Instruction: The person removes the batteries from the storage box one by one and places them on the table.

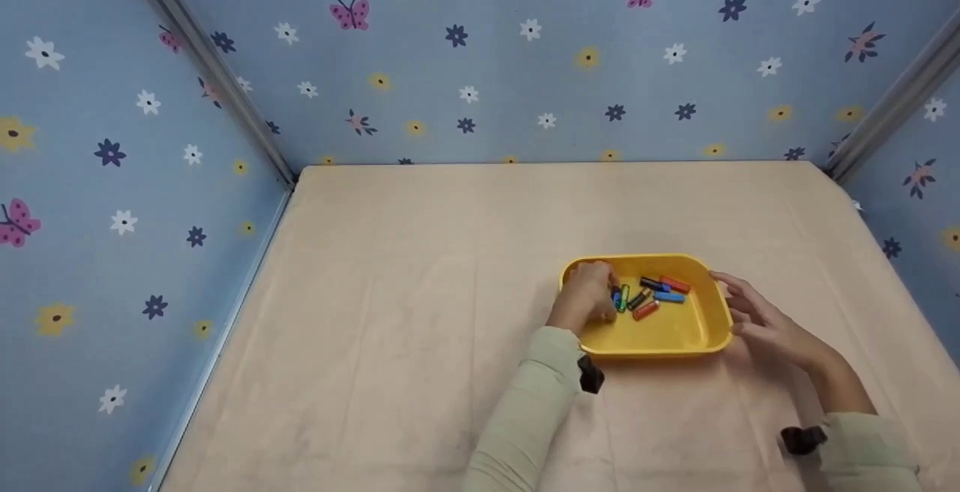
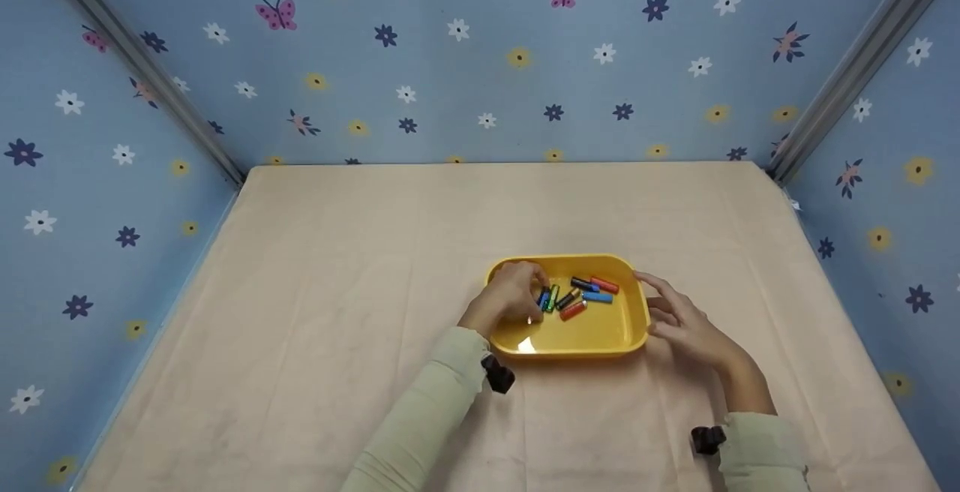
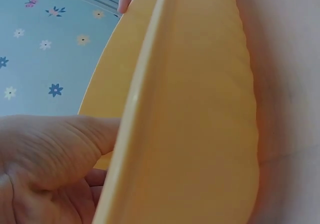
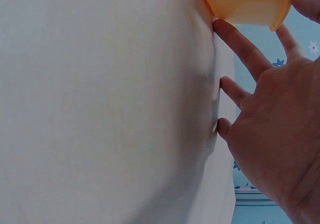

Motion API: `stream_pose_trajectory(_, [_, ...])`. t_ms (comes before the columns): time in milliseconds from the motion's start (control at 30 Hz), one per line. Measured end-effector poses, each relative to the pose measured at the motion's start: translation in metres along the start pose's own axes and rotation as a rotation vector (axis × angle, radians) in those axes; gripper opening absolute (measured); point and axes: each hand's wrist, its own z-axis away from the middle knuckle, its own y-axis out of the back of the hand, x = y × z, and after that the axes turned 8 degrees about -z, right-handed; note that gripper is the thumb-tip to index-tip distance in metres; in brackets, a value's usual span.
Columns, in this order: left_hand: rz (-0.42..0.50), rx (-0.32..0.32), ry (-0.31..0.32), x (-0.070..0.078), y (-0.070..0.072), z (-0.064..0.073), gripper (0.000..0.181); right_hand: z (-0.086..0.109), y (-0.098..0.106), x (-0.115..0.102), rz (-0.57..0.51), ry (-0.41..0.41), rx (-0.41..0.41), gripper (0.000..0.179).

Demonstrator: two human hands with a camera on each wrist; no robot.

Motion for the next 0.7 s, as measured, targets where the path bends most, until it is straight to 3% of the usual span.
stream_pose_trajectory(267, [-0.031, 0.051, -0.019, 0.001, 0.000, 0.002, 0.041, 0.000, 0.000, -0.001, -0.009, 0.000, -0.004, 0.085])
stream_pose_trajectory(433, [-0.047, 0.041, -0.032, 0.001, 0.003, 0.003, 0.040, -0.001, 0.000, 0.000, 0.000, 0.020, -0.010, 0.084])
stream_pose_trajectory(567, [0.019, 0.021, -0.005, 0.002, 0.007, 0.003, 0.047, -0.001, 0.000, 0.001, -0.010, 0.009, -0.008, 0.084])
stream_pose_trajectory(700, [0.117, 0.055, -0.022, 0.004, 0.011, 0.004, 0.049, -0.001, 0.001, 0.001, -0.026, -0.010, -0.007, 0.085])
